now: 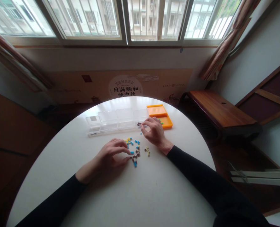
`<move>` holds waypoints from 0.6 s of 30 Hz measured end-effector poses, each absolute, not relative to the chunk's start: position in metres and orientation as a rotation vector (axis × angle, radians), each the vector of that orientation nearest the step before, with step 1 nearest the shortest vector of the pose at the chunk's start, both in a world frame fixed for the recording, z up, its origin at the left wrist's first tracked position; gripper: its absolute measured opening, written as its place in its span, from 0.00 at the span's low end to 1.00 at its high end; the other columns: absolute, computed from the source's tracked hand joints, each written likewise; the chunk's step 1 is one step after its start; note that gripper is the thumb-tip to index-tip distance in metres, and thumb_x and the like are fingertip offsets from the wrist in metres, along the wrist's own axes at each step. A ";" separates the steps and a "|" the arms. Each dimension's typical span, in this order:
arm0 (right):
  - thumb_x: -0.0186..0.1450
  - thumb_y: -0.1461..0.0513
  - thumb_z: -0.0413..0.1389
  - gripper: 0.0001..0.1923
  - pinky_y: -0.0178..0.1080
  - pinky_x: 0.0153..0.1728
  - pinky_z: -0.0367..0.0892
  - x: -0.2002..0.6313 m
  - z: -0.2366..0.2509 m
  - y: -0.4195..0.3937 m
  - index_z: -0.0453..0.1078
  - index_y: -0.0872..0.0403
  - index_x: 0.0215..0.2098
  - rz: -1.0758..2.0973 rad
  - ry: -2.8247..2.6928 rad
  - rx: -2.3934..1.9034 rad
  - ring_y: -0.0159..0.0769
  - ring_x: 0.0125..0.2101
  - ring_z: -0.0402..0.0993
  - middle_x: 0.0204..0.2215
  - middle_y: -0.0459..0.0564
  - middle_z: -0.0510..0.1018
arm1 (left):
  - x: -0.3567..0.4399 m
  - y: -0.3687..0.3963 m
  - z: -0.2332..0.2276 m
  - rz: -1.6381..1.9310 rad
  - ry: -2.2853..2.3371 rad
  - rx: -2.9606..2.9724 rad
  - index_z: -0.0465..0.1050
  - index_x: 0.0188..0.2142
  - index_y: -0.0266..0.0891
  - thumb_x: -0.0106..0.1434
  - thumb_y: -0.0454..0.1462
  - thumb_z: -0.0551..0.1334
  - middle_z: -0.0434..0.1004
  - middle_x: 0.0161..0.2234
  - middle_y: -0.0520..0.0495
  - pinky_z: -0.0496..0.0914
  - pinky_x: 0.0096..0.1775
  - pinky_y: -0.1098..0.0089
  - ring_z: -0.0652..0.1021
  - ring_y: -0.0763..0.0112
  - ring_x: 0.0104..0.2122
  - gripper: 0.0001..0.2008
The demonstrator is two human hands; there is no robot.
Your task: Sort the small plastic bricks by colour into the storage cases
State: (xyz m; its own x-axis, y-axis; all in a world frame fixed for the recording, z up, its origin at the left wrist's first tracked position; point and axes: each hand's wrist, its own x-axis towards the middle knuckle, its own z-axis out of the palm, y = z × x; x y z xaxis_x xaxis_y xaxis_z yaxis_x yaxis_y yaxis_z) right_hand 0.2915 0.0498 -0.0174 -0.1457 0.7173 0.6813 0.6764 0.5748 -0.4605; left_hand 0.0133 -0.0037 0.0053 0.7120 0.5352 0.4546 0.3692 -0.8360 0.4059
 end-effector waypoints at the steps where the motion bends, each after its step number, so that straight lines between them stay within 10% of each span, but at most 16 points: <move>1: 0.75 0.60 0.61 0.08 0.52 0.51 0.70 0.291 -0.017 0.049 0.80 0.49 0.37 0.057 -1.861 -1.129 0.47 0.43 0.75 0.39 0.51 0.83 | 0.013 -0.004 0.006 0.823 0.704 2.634 0.85 0.43 0.48 0.68 0.41 0.72 0.85 0.42 0.46 0.75 0.47 0.61 0.83 0.64 0.39 0.04; 18: 0.75 0.61 0.62 0.05 0.51 0.52 0.72 0.282 -0.008 0.034 0.80 0.48 0.41 0.255 -2.061 -0.822 0.45 0.45 0.77 0.40 0.50 0.84 | 0.015 0.001 0.000 1.059 0.979 2.444 0.80 0.45 0.43 0.78 0.40 0.65 0.87 0.39 0.47 0.76 0.40 0.67 0.82 0.68 0.34 0.06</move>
